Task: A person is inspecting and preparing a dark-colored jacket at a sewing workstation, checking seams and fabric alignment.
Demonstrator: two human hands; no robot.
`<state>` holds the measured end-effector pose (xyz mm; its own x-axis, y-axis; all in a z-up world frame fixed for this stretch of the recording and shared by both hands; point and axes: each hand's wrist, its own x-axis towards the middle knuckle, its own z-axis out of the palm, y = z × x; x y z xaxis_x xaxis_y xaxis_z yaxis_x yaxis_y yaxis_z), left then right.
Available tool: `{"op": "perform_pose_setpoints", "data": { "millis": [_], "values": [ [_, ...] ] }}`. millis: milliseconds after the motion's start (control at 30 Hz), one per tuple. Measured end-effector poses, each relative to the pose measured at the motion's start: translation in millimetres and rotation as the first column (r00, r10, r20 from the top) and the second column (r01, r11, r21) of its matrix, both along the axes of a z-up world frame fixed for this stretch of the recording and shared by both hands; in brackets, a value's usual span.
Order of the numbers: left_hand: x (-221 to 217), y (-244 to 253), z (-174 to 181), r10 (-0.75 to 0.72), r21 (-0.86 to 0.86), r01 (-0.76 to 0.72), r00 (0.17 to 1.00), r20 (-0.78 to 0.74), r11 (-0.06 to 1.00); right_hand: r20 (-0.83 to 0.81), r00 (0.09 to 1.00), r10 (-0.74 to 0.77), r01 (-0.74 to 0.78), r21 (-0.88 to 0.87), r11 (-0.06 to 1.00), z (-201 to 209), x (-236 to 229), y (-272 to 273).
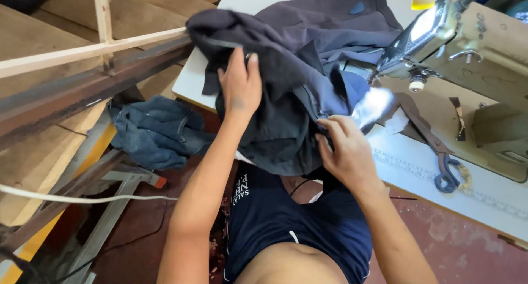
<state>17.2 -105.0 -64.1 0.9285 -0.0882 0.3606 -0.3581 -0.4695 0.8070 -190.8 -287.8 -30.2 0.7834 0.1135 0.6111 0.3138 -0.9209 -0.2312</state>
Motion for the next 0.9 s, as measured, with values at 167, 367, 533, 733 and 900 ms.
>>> {"op": "perform_pose_setpoints", "data": {
  "millis": [167,367,533,733,900],
  "values": [
    [89.6,-65.3,-36.5,-0.248,0.000,0.253,0.951,0.182,0.968,-0.356,0.908,0.219,-0.094,0.338,0.937,19.5,-26.9,49.6],
    [137.6,-76.3,8.1,-0.430,0.105,0.417,0.871,0.240,0.903,-0.232,0.935,0.269,-0.207,0.259,0.943,69.4,-37.5,44.8],
    [110.5,-22.2,43.1,0.208,0.018,-0.247,0.850,0.484,0.969,-0.258,0.966,0.009,-0.016,-0.026,1.000,20.8,-37.5,-8.9],
    [-46.7,8.9,64.7,0.217,0.043,-0.269,0.855,0.471,0.962,-0.165,0.981,-0.097,0.078,-0.118,0.990,-4.2,-34.1,-6.4],
    [-98.8,-7.7,23.7,-0.142,0.190,0.121,0.985,0.097,0.974,-0.130,0.977,-0.169,0.159,-0.085,0.984,-15.2,-33.1,-3.1]
  ]
}}
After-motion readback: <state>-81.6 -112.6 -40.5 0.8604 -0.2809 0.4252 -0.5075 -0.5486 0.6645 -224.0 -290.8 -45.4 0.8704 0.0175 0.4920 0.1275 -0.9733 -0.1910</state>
